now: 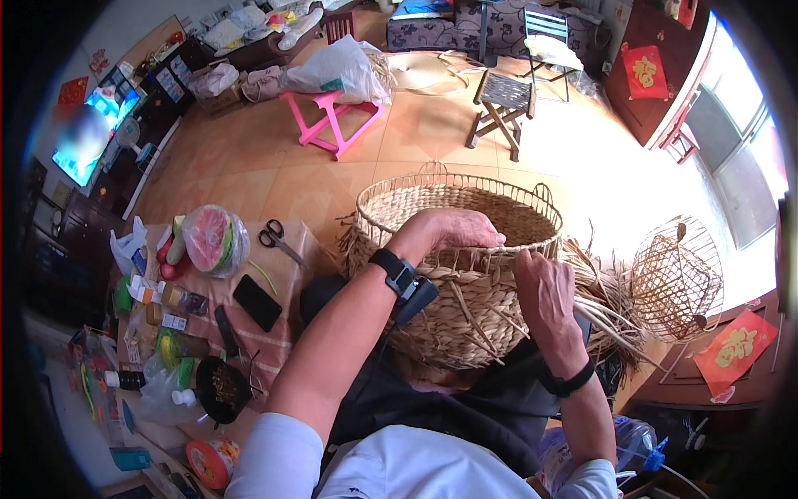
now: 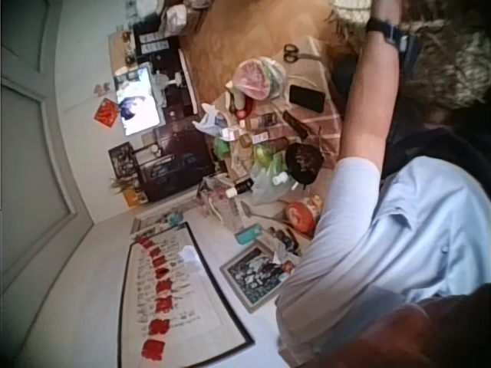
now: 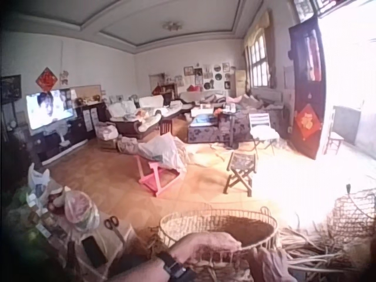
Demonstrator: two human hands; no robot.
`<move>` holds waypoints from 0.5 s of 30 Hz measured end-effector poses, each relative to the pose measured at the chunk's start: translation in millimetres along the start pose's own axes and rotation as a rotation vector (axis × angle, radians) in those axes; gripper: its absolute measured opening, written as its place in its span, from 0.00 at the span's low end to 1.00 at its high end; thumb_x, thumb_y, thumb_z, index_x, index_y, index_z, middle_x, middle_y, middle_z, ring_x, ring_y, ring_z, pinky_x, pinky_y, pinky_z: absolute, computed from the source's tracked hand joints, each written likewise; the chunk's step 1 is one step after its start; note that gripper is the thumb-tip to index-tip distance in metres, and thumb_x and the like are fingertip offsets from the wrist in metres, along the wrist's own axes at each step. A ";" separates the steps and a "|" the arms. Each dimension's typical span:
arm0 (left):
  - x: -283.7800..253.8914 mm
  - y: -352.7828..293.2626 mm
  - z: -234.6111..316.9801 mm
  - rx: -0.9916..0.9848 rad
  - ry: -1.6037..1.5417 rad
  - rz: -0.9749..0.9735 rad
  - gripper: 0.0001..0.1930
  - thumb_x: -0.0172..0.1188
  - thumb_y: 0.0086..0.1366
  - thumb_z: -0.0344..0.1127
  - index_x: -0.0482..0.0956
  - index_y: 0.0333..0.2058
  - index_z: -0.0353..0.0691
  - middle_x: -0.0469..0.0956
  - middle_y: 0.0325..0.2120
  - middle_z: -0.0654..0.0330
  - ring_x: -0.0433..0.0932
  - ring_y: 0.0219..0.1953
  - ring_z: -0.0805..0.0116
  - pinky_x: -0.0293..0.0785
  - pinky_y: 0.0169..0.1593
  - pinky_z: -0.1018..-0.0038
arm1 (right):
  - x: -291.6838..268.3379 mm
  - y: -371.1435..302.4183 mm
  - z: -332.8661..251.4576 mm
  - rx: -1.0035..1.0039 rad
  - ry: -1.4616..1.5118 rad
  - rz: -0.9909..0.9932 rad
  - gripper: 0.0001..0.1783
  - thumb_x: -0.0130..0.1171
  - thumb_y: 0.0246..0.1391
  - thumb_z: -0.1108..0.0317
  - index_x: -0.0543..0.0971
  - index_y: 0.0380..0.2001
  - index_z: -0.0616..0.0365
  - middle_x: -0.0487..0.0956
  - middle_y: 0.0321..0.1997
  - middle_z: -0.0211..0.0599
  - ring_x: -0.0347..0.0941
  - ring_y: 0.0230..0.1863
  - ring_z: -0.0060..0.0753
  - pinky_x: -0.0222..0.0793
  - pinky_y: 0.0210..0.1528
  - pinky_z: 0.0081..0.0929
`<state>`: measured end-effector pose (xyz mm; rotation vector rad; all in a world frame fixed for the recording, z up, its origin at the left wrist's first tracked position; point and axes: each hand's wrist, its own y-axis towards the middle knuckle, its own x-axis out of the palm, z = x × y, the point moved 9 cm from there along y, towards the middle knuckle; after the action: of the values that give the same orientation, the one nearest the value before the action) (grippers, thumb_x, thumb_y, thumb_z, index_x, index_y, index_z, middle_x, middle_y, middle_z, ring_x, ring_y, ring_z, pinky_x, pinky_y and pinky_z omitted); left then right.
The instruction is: The recorder is weaving a large basket using bamboo or wicker strips.
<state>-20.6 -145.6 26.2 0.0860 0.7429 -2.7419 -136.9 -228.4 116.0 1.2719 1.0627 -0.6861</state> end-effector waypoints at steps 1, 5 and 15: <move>-2.9 0.7 -2.4 -0.022 -0.052 0.055 0.16 0.58 0.72 0.49 0.82 0.38 0.41 0.77 0.31 0.68 0.72 0.34 0.76 0.71 0.42 0.71 | 4.3 3.7 3.4 0.030 -0.020 -0.030 0.02 0.56 0.55 0.72 0.74 0.29 0.57 0.74 0.20 0.40 0.79 0.26 0.47 0.70 0.28 0.45; -1.4 5.0 -4.5 -0.133 -0.006 0.110 0.17 0.62 0.71 0.49 0.86 0.41 0.40 0.79 0.27 0.69 0.73 0.27 0.77 0.72 0.32 0.73 | 9.9 9.3 5.7 0.070 -0.060 -0.087 0.06 0.57 0.53 0.72 0.76 0.23 0.57 0.77 0.18 0.41 0.80 0.24 0.47 0.73 0.27 0.42; -12.5 -5.5 -3.4 -0.035 0.169 0.151 0.15 0.62 0.68 0.44 0.89 0.41 0.38 0.82 0.24 0.65 0.76 0.25 0.76 0.74 0.28 0.73 | -30.7 -11.0 -36.0 -0.250 -0.226 0.216 0.08 0.50 0.61 0.74 0.71 0.44 0.55 0.71 0.39 0.38 0.68 0.43 0.42 0.63 0.48 0.40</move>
<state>-10.4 -136.0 27.6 0.3546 0.7938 -2.5999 -167.6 -200.1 140.9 1.0469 0.7852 -0.5017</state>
